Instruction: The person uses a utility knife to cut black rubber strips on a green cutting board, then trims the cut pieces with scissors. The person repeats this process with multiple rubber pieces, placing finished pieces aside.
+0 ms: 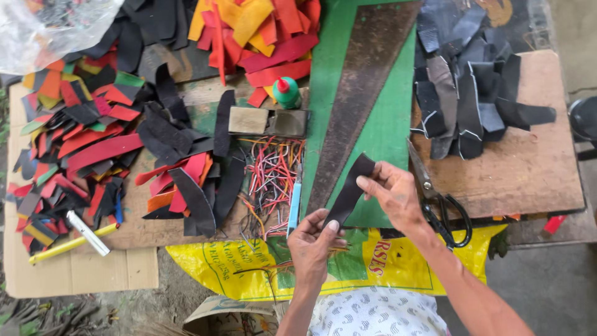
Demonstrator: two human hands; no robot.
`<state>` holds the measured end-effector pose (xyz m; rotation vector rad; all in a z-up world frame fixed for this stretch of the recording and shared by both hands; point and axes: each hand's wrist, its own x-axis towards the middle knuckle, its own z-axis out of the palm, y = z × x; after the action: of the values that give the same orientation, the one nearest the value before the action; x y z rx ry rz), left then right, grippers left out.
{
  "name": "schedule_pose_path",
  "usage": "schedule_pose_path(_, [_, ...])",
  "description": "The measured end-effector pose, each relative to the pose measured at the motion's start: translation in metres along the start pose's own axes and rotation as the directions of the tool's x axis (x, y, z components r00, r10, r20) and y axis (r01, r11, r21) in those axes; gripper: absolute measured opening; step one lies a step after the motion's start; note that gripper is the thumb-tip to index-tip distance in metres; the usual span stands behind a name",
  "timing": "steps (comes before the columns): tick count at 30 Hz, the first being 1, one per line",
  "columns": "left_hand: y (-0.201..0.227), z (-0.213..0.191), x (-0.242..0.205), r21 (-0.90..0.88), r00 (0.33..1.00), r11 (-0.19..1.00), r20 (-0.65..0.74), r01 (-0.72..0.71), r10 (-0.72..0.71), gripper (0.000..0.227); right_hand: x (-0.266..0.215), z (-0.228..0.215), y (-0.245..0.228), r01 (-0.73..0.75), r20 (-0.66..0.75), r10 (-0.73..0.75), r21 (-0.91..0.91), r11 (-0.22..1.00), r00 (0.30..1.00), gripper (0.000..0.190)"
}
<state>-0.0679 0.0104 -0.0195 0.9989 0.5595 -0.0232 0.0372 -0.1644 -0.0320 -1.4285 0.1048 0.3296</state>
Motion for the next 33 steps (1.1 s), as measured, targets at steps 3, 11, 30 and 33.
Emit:
schedule_pose_path(3, [-0.016, -0.011, 0.006, 0.119, 0.992, 0.990, 0.095, 0.077, -0.088, 0.024, 0.015, -0.017, 0.001, -0.066, 0.060, 0.067, -0.013, 0.998, 0.996, 0.016])
schedule_pose_path(11, [-0.030, 0.005, 0.019, 0.199, 0.982, 0.976, 0.141, 0.093, -0.122, 0.022, 0.037, -0.001, -0.002, 0.049, -0.164, -0.112, -0.346, 0.937, 0.980, 0.012])
schedule_pose_path(30, [0.049, -0.015, 0.032, 0.944, 0.772, -0.078, 0.308, -0.321, 0.556, 0.045, 0.004, -0.003, 0.001, 0.452, 0.241, -0.504, -0.819, 0.353, 0.829, 0.070])
schedule_pose_path(33, [0.046, -0.024, 0.042, 0.979, 0.912, 0.027, 0.180, -0.204, 0.369, 0.038, 0.002, -0.004, -0.006, 0.424, 0.272, -0.408, -0.835, 0.350, 0.872, 0.084])
